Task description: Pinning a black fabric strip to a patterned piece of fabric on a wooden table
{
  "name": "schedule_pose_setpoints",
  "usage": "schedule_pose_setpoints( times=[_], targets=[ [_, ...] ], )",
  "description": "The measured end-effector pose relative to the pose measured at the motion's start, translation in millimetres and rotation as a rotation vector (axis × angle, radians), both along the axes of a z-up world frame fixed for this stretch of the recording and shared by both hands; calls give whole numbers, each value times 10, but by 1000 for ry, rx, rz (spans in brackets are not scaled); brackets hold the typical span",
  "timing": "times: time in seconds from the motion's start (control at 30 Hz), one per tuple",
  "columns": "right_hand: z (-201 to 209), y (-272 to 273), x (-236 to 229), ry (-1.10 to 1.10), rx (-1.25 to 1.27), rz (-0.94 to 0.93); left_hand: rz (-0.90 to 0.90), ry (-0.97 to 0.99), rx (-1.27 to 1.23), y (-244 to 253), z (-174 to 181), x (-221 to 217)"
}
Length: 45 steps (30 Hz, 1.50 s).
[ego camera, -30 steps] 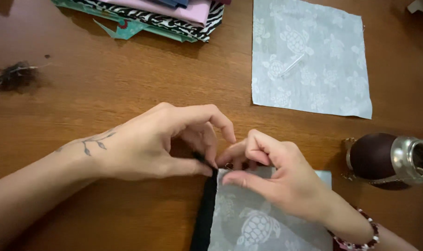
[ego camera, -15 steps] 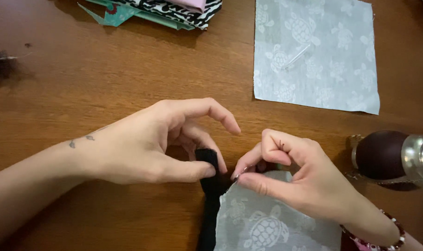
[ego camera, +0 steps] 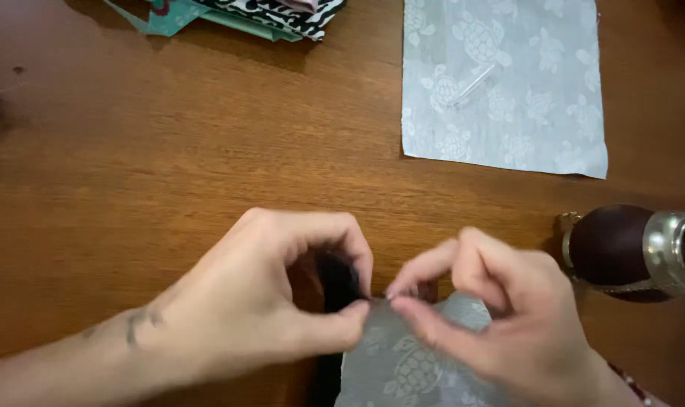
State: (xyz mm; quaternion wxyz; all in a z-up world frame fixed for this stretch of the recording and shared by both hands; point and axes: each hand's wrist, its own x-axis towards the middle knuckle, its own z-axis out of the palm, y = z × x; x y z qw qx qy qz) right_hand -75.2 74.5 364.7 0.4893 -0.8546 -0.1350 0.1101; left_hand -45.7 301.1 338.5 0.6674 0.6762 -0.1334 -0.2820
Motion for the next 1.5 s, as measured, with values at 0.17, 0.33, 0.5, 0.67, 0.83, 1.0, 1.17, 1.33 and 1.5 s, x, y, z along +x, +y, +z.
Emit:
schedule_pose_setpoints(
  times=[0.17, 0.33, 0.5, 0.67, 0.83, 1.0, 1.17, 1.33, 1.5],
  targets=[
    [-119, -311, -274, 12, -521, 68, -68, -758, 96, 1, -11, -131],
    [-96, -10, -436, -554, -250, -69, -104, -1123, 16, 43, 63, -135],
    [-35, 2, -447, -513, -241, -16, 112, -1270, 128, -58, -34, -234],
    [-41, 105, -430, -494, -173, -153, 75, -1352, 129, -30, -39, -234],
    [56, 30, -440, -283, -123, -140, 91, -1331, 123, -13, -40, -244],
    [131, 214, -495, -372, -232, -310, -21, -1419, 181, 97, -39, -210],
    [160, 303, -499, -461, -364, -242, -131, -1566, 244, 127, -61, -194],
    [32, 242, -550, -469, -469, -308, -78, -1444, 139, 59, -30, -209],
    [-92, 8, -580, -360, -659, -162, -48, -1368, 116, 38, -42, -232]
  ],
)
